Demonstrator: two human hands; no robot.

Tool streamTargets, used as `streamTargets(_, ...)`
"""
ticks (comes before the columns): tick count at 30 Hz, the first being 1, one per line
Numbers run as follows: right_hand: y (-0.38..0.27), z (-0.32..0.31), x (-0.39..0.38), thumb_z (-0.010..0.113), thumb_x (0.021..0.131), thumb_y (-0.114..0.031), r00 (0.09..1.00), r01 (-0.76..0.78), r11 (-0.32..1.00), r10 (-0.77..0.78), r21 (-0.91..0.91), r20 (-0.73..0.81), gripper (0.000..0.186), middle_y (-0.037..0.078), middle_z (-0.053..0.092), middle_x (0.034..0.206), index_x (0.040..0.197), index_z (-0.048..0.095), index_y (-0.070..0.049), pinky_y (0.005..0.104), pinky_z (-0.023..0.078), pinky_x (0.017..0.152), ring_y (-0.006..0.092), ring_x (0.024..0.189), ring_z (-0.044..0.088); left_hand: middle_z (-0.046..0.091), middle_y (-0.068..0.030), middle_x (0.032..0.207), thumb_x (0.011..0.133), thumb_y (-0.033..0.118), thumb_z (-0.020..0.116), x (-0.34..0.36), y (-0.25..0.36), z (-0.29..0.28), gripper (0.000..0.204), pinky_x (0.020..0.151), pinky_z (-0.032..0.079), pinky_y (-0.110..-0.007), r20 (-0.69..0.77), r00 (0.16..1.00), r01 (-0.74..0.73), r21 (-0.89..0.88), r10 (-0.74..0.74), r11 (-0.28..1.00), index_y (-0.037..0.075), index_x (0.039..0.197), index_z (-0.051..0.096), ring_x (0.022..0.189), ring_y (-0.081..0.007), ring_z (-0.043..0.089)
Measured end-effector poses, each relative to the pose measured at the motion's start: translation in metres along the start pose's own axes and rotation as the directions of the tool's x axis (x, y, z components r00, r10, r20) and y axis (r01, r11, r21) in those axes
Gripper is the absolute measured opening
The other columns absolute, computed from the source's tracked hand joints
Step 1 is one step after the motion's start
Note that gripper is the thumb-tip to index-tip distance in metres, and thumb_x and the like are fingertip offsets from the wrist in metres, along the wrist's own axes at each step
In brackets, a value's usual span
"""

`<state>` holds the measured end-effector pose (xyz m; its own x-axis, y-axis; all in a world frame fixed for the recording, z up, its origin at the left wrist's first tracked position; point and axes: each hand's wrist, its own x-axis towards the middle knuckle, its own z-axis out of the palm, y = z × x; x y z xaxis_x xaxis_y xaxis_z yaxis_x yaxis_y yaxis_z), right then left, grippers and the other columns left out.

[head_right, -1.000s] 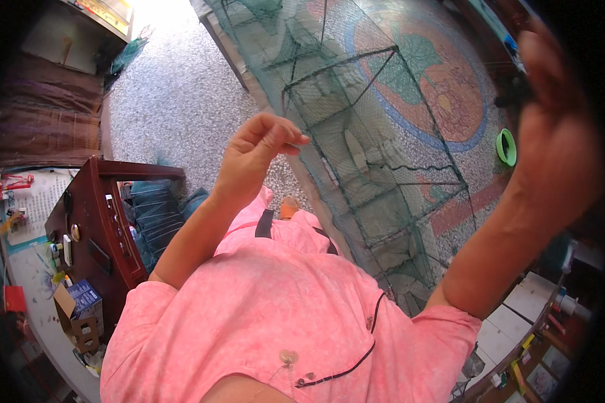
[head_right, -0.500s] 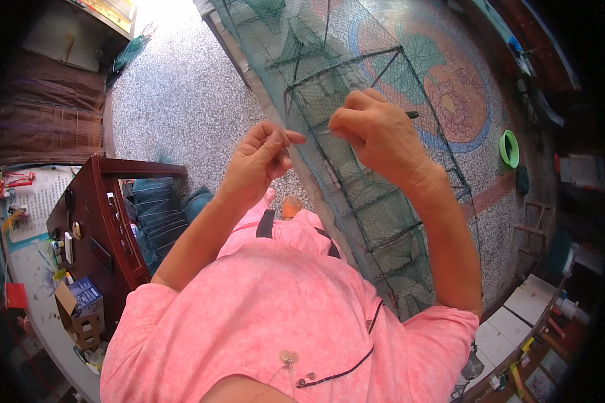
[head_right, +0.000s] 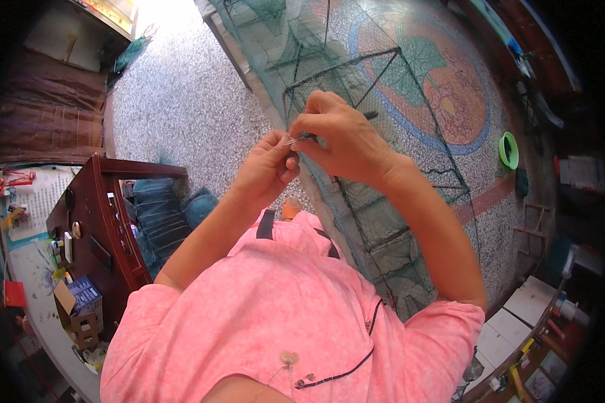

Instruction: The person repairs a large mesh fishing net by tying together sections of the net with a small tool and dark thread.

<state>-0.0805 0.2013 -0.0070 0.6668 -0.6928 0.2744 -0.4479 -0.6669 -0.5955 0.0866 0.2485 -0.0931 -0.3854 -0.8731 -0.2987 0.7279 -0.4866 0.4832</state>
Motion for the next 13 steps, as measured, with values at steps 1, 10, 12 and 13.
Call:
streamTargets(1,0.001,0.002,-0.001,0.068,0.072,-0.009,1.0,-0.016,1.0,0.016,-0.006,-0.005,0.011,0.008,0.049,0.081,0.078,0.059,-0.006,0.0358,0.043,0.071,0.0271,0.082,0.051,0.057,-0.0018,0.082,0.097,0.016,0.048,-0.001,-0.001,0.001,0.008,0.052,0.04,-0.019,0.005,1.0,-0.013,0.025,0.012,1.0,0.01,0.092,0.049,0.063,-0.0069,0.053)
streamTargets(10,-0.03,0.018,-0.001,0.069,0.067,-0.012,0.944,0.175,0.958,-0.228,-0.226,-0.238,0.015,0.002,0.053,0.086,0.08,0.062,-0.013,0.0335,0.044,0.071,0.0227,0.084,0.052,0.051,0.0011,0.08,0.09,0.013,0.054,-0.004,-0.007,0.016,0.007,0.055,0.04,-0.022,0.059,0.977,-0.213,0.284,0.204,0.935,0.008,0.093,0.049,0.066,-0.0098,0.052)
streamTargets(12,-0.048,0.018,0.003,0.069,0.068,-0.013,0.934,0.266,0.962,-0.272,-0.058,-0.232,0.014,0.002,0.055,0.088,0.081,0.062,-0.012,0.0329,0.045,0.071,0.0225,0.084,0.053,0.05,-0.0002,0.082,0.087,0.011,0.056,-0.011,0.0,0.028,0.01,0.06,0.041,-0.024,0.161,0.93,-0.365,0.497,0.33,0.787,0.007,0.092,0.049,0.071,-0.0126,0.052)
streamTargets(13,-0.058,0.015,0.006,0.069,0.069,-0.013,0.926,0.314,0.949,-0.3,0.03,-0.229,0.014,0.002,0.055,0.088,0.081,0.062,-0.012,0.0327,0.045,0.071,0.0224,0.084,0.053,0.05,-0.0002,0.082,0.087,0.011,0.056,-0.011,0.001,0.028,0.01,0.06,0.041,-0.024,0.159,0.93,-0.366,0.497,0.332,0.787,0.007,0.092,0.049,0.071,-0.0126,0.052)
